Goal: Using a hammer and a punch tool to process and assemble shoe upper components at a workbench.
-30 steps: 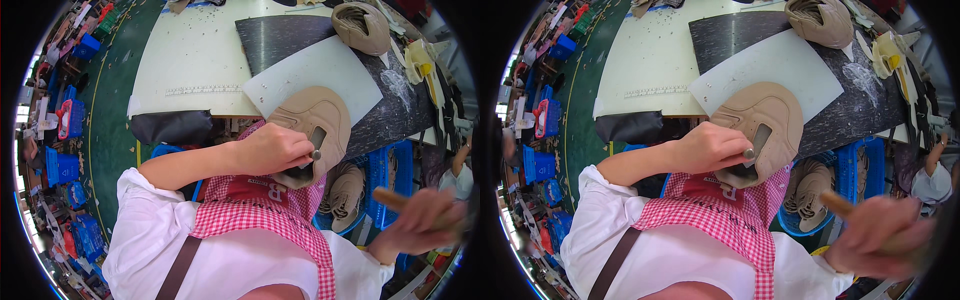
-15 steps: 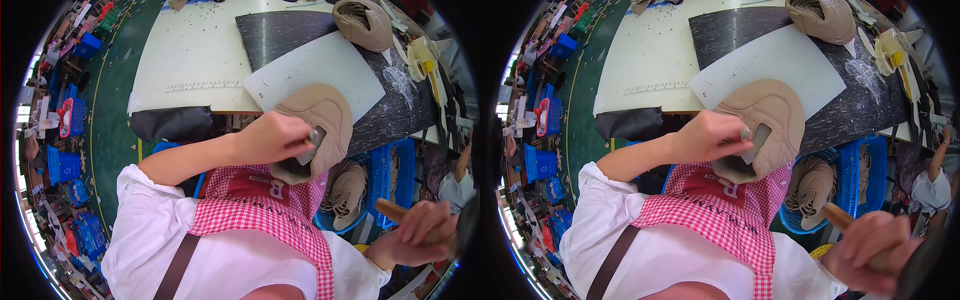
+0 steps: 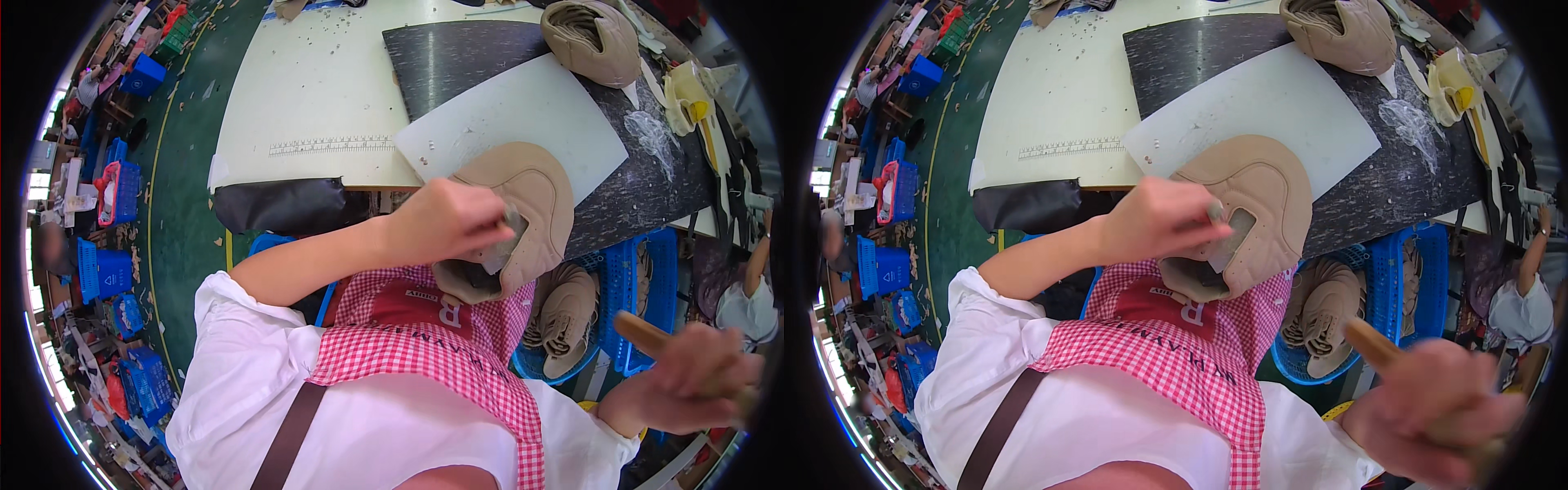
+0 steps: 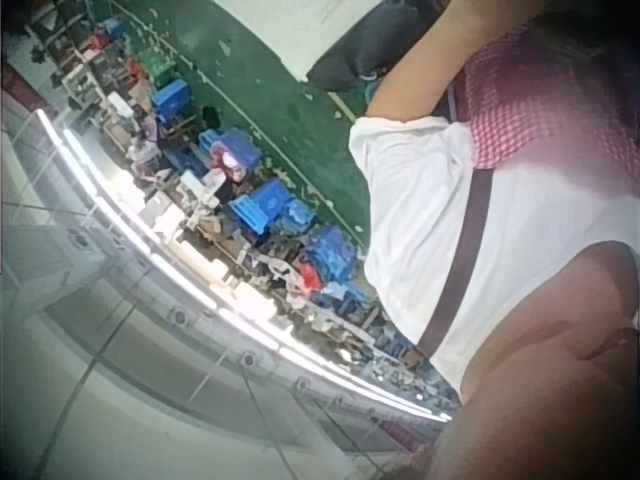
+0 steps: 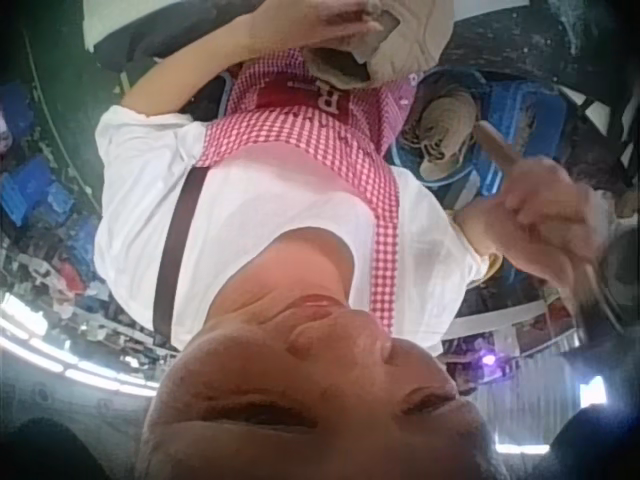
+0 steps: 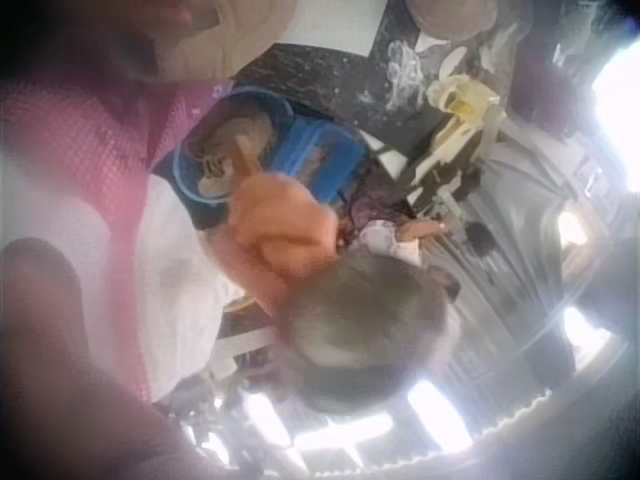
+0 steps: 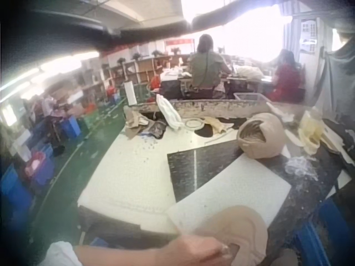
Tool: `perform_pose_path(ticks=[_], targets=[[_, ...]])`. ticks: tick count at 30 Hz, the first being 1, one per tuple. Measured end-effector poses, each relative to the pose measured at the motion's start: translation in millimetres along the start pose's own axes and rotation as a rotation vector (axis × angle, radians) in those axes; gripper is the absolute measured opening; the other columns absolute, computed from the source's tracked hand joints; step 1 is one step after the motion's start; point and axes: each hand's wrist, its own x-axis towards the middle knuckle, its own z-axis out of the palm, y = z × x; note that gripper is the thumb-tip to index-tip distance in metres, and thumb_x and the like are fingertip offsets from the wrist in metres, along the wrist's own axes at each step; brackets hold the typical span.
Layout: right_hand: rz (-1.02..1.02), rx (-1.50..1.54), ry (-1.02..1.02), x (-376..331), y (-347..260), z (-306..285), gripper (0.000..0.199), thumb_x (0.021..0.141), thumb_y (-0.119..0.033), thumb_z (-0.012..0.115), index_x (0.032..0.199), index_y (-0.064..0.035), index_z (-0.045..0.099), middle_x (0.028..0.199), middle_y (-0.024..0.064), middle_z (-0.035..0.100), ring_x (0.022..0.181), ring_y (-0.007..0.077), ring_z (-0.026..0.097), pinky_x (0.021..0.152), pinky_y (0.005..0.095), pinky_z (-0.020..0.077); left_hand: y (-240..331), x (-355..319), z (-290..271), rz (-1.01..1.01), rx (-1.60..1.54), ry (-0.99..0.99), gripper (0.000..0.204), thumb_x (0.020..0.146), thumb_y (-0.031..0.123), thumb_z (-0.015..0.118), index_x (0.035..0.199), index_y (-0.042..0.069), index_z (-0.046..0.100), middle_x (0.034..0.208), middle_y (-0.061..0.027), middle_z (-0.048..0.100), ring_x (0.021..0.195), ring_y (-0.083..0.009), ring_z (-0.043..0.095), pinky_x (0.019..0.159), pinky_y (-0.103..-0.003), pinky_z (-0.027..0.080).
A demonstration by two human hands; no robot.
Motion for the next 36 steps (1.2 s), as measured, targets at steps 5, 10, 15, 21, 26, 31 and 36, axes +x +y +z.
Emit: perform_pose_path(ticks=[5,10,15,21,26,31,36], targets=[[0.240,-1.058,-0.050,10,73,24,0.024,0.081,-0.011,0.060,0.104,-0.0027,0.057,0.081,0.0097,0.056,0.071,0.0198,0.055,0.066,0.0300,0.0430,-17,-2,-7,-0.258,-0.221,-0.046,0.016,0.081,0.013,0.062,0.091,0.001,0.059,0.076,-0.0073,0.062,0.069,-0.0121,0.062,0.058,-0.025,0.049],[0.328,-0.661,0.417,-7,67,0,0.019,0.084,-0.010,0.056,0.099,0.0009,0.055,0.073,0.0026,0.052,0.062,0.0056,0.047,0.051,0.0188,0.0349,-14,-5,-5,-0.601,-0.809,0.147,0.014,0.086,0.010,0.057,0.087,-0.003,0.059,0.080,-0.0048,0.062,0.073,-0.0120,0.062,0.065,-0.022,0.051],[-0.035,0.190,-0.053,-8,13,-21,0.023,0.084,-0.015,0.053,0.103,-0.0031,0.055,0.071,0.0058,0.058,0.060,0.0190,0.054,0.064,0.0316,0.0432,0,14,-7,-0.181,-0.072,-0.089,0.015,0.085,0.013,0.059,0.086,-0.002,0.060,0.079,-0.0039,0.063,0.072,-0.0112,0.062,0.063,-0.023,0.050],[0.426,-1.017,0.081,0,83,7,0.029,0.083,-0.020,0.060,0.104,0.0000,0.057,0.092,0.0118,0.059,0.086,0.0202,0.057,0.076,0.0319,0.0428,-23,3,-1,-0.543,-0.637,0.083,0.016,0.085,0.014,0.059,0.086,-0.002,0.060,0.075,-0.0037,0.063,0.070,-0.0114,0.062,0.062,-0.023,0.050],[0.166,-0.895,0.536,-1,28,-6,0.022,0.085,-0.019,0.052,0.096,0.0005,0.056,0.067,0.0029,0.053,0.055,0.0076,0.048,0.058,0.0224,0.0424,-16,9,2,-0.576,-0.759,0.212,0.017,0.084,0.013,0.060,0.086,-0.003,0.060,0.073,-0.0042,0.063,0.068,-0.0099,0.062,0.059,-0.023,0.049],[0.097,-0.361,-0.062,12,28,-12,0.028,0.086,-0.025,0.048,0.092,0.0004,0.057,0.067,0.0091,0.056,0.059,0.0164,0.053,0.066,0.0317,0.0454,-5,13,5,-0.124,0.020,0.094,0.014,0.080,0.011,0.063,0.085,-0.002,0.060,0.069,-0.0071,0.061,0.064,-0.0081,0.061,0.056,-0.023,0.048],[0.289,-1.057,0.197,15,93,1,0.017,0.083,-0.014,0.060,0.091,0.0009,0.058,0.083,0.0055,0.061,0.073,0.0129,0.053,0.072,0.0252,0.0420,-15,3,1,-0.474,-0.355,0.102,0.014,0.086,0.014,0.057,0.089,0.000,0.058,0.077,-0.0049,0.061,0.072,-0.0097,0.061,0.060,-0.023,0.050]])
